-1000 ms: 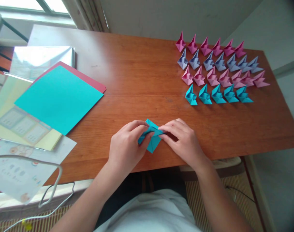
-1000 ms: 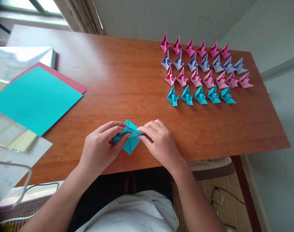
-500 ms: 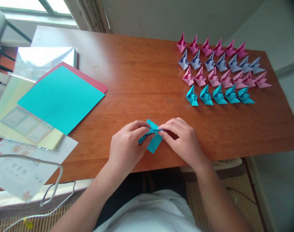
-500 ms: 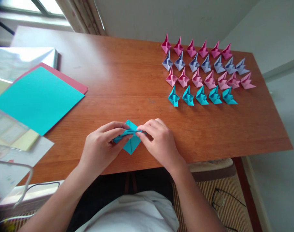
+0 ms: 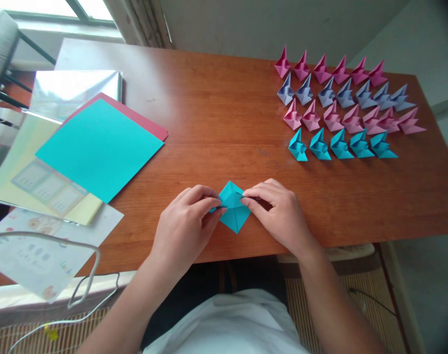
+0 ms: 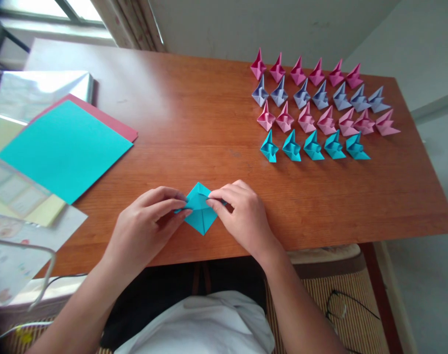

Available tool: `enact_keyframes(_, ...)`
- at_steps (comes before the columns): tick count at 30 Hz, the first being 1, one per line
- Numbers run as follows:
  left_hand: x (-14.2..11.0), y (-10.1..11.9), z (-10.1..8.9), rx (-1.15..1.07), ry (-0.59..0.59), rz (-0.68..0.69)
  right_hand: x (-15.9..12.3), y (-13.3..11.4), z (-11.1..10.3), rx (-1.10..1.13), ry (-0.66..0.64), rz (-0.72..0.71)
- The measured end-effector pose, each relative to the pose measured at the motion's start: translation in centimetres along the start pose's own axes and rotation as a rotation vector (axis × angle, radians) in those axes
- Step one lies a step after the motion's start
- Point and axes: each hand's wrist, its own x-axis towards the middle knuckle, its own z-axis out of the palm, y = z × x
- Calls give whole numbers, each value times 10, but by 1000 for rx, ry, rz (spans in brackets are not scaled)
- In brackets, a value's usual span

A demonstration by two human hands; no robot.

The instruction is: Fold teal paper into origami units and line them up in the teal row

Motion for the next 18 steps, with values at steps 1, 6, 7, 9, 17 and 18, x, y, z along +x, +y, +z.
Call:
enact_keyframes(1,-2,-2,-2,11,3,-4,0,0,0,0,2,3)
enact_keyframes(6,-11,-9,-10,36,21,-13,0,-1,1,-5,6,17)
enact_keyframes(7,-11,-9,-11,41,19,-11,1,-1,1,-9,5,21)
enact_keyframes(9,-11,-10,-12,47,9,-5,1,-2,1,-21,3,25)
enact_keyframes(17,1,-4,-10,-40,-15,-51,4,-6,2,-53,-9,51)
enact_keyframes(18,4,-3,-8,-70,-4,-52,4,-7,2,-55,-3,48)
